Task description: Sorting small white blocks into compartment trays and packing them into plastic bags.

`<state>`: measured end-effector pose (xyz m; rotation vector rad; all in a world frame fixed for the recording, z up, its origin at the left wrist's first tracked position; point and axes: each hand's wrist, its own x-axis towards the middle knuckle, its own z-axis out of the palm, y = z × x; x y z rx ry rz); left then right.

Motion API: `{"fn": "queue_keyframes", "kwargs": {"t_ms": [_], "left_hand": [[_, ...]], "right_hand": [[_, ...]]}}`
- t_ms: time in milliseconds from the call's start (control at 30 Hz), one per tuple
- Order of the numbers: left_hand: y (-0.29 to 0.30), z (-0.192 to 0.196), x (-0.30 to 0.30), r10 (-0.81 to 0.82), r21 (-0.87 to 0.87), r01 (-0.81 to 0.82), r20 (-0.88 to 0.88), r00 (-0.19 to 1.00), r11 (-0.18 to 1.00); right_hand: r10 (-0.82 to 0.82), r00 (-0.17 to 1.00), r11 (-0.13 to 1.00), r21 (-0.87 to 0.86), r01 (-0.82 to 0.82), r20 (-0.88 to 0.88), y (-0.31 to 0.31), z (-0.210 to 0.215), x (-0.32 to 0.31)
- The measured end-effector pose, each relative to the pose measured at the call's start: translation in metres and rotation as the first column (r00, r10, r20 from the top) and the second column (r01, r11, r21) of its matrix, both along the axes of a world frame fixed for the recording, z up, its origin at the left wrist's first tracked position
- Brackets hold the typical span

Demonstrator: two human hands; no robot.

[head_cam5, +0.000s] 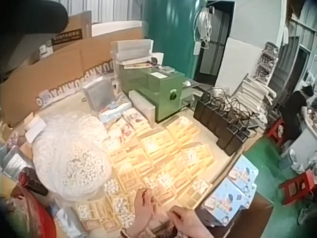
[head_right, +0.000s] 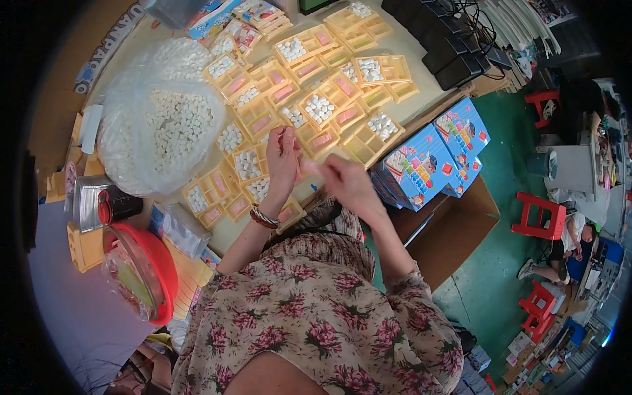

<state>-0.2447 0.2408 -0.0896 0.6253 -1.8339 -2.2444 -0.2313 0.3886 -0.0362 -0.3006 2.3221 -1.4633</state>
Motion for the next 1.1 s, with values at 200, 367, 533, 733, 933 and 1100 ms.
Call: {"fn": "queue_keyframes", "kwargs": {"t_ms": [200, 367, 533, 733, 933, 1100], "left_hand": [[-0.008, 0.011, 0.002, -0.092, 0.527, 0.023, 0.106, 0.99, 0.849], [-0.001, 0.016, -0.005, -0.139, 0.784, 0.045, 0.053, 0.989, 0.619], [0.005, 0.016, -0.005, -0.063, 0.774, -0.021, 0.078, 0.995, 0.633], [0.005, 0.005, -0.005, 0.041, 0.752, -0.091, 0.084, 0.996, 0.652], [-0.012, -0.016, -0.016, 0.076, 0.932, -0.07, 0.046, 0.996, 0.355], [-0.022, -0.001, -0.016, 0.028, 0.932, 0.062, -0.077, 0.997, 0.357]], "right_hand": [[0.031, 0.892, 0.762, 0.588, 0.271, -0.451, 0.041, -0.009, -0.018], [0.044, 0.888, 0.72, 0.631, 0.29, -0.458, 0.033, -0.013, -0.012], [-0.106, 0.992, 0.994, -0.022, 0.105, -0.07, 0.0, -0.013, 0.0], [-0.069, 0.967, 0.998, -0.009, 0.069, -0.244, -0.026, -0.013, 0.008], [-0.082, 0.823, 0.995, 0.004, 0.101, -0.562, -0.005, 0.007, -0.016], [-0.061, 0.814, 0.925, 0.274, 0.264, -0.578, 0.064, -0.001, -0.1]]}}
